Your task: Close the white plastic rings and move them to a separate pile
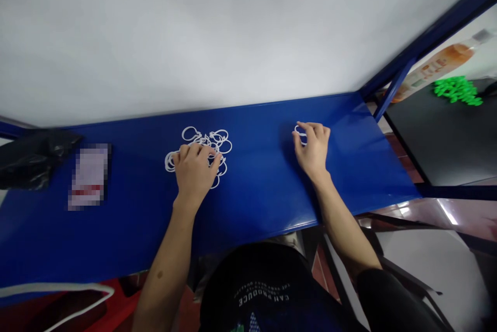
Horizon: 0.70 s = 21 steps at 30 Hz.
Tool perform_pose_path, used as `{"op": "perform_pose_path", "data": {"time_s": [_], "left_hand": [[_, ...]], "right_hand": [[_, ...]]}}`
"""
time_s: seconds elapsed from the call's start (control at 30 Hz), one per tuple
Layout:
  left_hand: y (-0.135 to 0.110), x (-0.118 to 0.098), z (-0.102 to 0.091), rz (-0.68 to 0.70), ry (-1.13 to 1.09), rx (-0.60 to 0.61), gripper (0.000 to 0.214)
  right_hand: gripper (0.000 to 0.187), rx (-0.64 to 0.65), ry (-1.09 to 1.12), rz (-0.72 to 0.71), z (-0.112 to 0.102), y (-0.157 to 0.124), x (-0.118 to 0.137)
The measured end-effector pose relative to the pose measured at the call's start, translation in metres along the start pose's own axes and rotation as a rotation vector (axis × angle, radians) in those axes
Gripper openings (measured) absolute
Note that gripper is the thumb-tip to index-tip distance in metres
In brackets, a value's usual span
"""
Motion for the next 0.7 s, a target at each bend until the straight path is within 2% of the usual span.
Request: {"op": "perform_pose_path", "data": {"time_s": [0.1, 0.2, 0.27, 0.33, 0.43, 0.6, 0.7], "left_hand": [[0.002, -0.016, -0.006, -0.032, -0.268, -0.023, 0.011], [-0.004, -0.034, 0.013, -0.130, -0.705, 0.169, 0.010], [-0.012, -0.045, 0.030, -0.195, -0.941, 0.292, 0.012], [-0.018, -0.049, 0.042, -0.258, -1.064, 0.324, 0.014], [-0.021, -0.046, 0.050, -0.307, -1.077, 0.282, 0.015], [-0.022, -0.051, 0.051, -0.230, -1.048, 0.297, 0.014], [-0.022, -0.057, 0.047, -0.119, -0.904, 0.275, 0.021]], "right_hand": [[0.024, 0.143, 0.229, -0.154, 0.006, -0.014, 0.046], [0.027, 0.374, 0.559, -0.288, 0.017, -0.036, 0.092], [0.031, 0.503, 0.738, -0.258, 0.026, -0.050, 0.106], [0.028, 0.564, 0.832, -0.162, 0.035, -0.058, 0.107], [0.019, 0.532, 0.842, -0.066, 0.042, -0.060, 0.096], [0.016, 0.444, 0.789, -0.147, 0.035, -0.053, 0.089], [0.015, 0.456, 0.703, -0.147, 0.038, -0.053, 0.087]]}}
Point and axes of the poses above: each hand's wrist, its own y-axis towards the middle knuckle, its own z-axis out of the palm, x = y × z, the point moved 8 cm from there along y, towards the middle knuckle, and after that the axes turned 7 degrees about -y, right-handed, at the moved point
